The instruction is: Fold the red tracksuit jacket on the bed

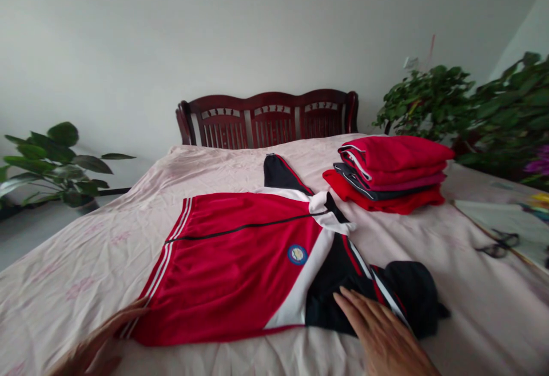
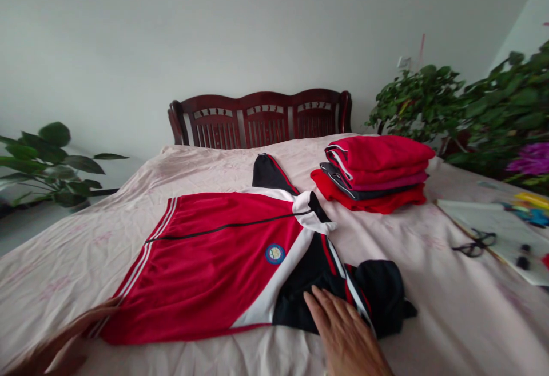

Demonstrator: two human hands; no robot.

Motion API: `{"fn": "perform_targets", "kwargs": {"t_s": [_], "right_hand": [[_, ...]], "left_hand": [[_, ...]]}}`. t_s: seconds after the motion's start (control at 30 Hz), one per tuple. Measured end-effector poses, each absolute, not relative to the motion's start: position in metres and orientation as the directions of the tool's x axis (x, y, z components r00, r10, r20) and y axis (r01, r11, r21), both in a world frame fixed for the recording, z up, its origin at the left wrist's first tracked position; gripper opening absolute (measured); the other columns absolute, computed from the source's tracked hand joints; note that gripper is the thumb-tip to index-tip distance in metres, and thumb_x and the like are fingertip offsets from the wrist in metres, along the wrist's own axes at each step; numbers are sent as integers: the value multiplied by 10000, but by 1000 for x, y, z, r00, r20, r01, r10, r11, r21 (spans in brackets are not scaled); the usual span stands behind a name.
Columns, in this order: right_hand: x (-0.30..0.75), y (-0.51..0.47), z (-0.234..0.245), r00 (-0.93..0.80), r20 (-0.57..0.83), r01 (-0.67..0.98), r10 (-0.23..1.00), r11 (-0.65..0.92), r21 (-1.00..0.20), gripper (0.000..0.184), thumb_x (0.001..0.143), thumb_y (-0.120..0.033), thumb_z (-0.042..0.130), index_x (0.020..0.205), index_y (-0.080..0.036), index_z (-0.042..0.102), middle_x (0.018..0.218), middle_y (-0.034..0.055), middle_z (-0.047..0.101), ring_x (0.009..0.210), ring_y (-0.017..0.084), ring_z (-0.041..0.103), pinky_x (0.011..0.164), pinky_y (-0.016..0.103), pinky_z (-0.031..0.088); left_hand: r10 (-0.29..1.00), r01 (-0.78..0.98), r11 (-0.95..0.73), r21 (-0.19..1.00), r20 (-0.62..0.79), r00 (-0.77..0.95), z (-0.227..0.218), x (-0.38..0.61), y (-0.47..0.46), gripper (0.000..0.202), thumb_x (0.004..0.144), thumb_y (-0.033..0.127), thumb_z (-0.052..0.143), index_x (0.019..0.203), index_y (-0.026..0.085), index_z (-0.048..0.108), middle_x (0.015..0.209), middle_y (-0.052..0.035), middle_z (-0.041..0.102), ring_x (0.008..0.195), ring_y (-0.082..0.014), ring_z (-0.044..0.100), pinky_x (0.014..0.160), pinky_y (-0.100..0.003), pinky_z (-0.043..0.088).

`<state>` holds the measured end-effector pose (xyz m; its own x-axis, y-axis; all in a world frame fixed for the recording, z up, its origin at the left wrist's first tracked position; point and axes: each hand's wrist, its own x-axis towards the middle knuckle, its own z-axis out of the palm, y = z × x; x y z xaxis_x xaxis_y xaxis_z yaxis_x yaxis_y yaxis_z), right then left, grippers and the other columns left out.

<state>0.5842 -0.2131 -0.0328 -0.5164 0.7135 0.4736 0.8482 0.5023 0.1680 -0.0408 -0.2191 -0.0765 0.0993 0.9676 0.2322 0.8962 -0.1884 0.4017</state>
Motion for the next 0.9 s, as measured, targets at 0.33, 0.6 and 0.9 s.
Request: {"fn": "perform_targets", "kwargs": {"t_s": [0.33,0.6,0.9], "right_hand": [[604,-175,-13,-422,458,893,782,445,64,537,673,-24,448,1097,-274,663,1066,36,745,1003,231,688,891,401,529],[599,-118,47,-338,369,933,866,360,8,281,801,-143,486,994,-274,642,932,11,755,807,204,714,682,321,499],[594,-41,78,-298,227,946,927,254,202,171,828,-227,573,950,-270,686,888,26,747,791,233,694,601,302,376]], "left_hand": [[966,797,-139,588,256,-21,-50,-20,-210,297,778,459,603,1023,584,715,1189,153,711,1115,-245,690,1011,-391,547],[964,787,-90,610,252,-85,-53,-21,-213,209,749,600,624,928,573,729,1112,139,749,1054,-246,714,953,-354,581],[914,721,76,689,240,-326,-5,-9,-154,580,735,801,497,885,257,630,849,-10,733,884,-248,666,855,-369,562]]}}
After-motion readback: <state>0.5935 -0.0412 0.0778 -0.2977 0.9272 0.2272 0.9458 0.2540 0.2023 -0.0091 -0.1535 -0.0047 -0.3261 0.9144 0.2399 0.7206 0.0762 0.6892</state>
